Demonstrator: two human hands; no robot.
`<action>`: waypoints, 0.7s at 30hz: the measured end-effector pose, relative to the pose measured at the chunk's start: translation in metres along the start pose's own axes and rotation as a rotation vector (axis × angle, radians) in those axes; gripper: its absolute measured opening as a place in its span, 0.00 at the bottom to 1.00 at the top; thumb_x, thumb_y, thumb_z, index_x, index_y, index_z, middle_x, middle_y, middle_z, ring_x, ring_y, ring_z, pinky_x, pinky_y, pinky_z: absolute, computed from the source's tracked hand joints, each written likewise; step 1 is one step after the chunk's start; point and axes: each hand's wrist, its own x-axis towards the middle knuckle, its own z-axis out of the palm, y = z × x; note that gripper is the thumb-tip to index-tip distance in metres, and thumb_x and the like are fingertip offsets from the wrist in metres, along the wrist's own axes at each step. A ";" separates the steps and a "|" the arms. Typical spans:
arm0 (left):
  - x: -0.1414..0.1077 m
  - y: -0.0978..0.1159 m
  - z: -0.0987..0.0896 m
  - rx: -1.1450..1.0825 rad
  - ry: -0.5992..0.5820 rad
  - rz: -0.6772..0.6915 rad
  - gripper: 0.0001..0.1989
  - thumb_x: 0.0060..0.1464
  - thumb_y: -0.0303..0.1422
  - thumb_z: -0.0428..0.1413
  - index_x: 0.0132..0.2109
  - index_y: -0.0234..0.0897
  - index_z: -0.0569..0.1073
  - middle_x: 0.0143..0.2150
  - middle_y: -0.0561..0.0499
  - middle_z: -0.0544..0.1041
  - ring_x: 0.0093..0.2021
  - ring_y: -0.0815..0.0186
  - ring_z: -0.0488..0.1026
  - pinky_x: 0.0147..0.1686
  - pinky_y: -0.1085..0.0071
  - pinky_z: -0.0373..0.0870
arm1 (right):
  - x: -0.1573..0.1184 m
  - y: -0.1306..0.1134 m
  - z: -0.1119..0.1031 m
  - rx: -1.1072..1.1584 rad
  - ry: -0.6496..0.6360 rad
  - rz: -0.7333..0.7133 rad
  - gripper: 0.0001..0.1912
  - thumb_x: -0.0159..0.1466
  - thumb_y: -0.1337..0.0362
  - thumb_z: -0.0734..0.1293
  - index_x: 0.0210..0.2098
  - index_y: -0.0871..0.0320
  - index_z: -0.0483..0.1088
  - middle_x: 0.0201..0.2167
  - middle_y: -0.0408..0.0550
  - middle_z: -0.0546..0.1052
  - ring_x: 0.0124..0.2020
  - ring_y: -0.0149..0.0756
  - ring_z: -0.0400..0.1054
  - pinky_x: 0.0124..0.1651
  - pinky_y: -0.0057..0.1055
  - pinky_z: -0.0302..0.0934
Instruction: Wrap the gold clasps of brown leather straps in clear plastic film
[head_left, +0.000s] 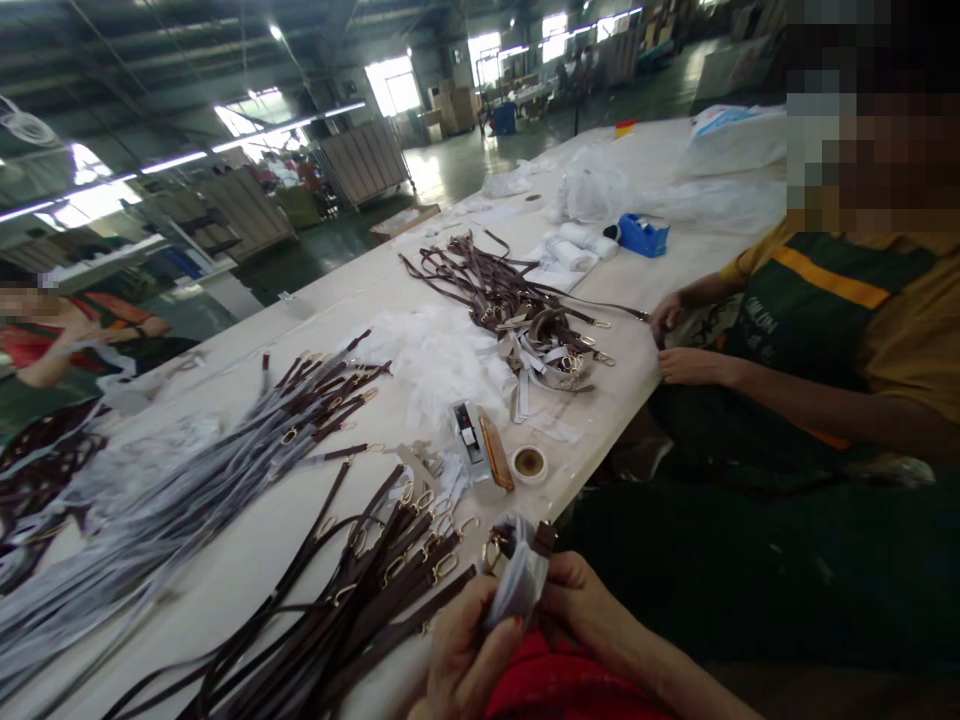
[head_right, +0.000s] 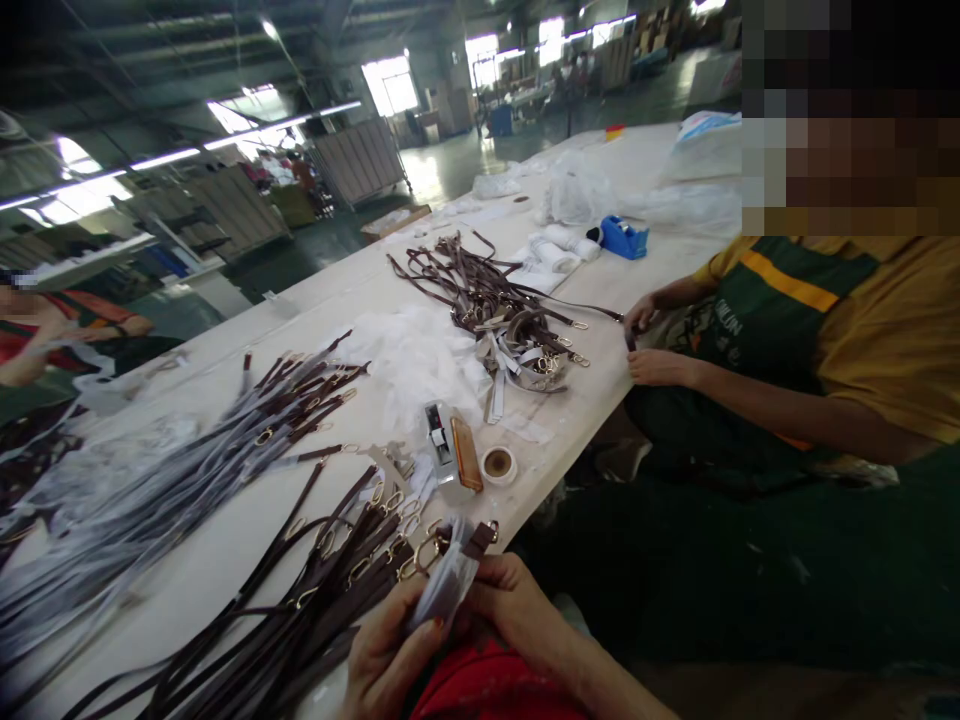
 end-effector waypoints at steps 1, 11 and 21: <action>0.000 0.001 0.001 -0.030 -0.012 -0.006 0.15 0.47 0.45 0.60 0.34 0.38 0.77 0.26 0.51 0.74 0.27 0.64 0.67 0.30 0.69 0.64 | 0.000 -0.002 0.004 -0.007 -0.004 -0.010 0.22 0.47 0.46 0.75 0.24 0.62 0.77 0.15 0.41 0.69 0.13 0.19 0.55 0.17 0.21 0.45; 0.004 -0.021 0.003 -0.575 -0.011 -0.081 0.51 0.47 0.41 0.63 0.68 0.48 0.38 0.33 0.52 0.78 0.27 0.63 0.73 0.32 0.66 0.70 | 0.007 0.004 0.014 0.025 -0.008 -0.017 0.22 0.45 0.48 0.77 0.24 0.63 0.76 0.17 0.42 0.71 0.14 0.20 0.58 0.17 0.19 0.48; 0.009 -0.012 -0.024 -0.435 0.140 -0.158 0.18 0.38 0.41 0.68 0.35 0.34 0.80 0.22 0.52 0.75 0.24 0.66 0.70 0.26 0.72 0.69 | 0.014 0.003 0.027 -0.062 -0.024 -0.067 0.22 0.49 0.51 0.75 0.35 0.61 0.75 0.23 0.43 0.76 0.18 0.23 0.65 0.22 0.20 0.53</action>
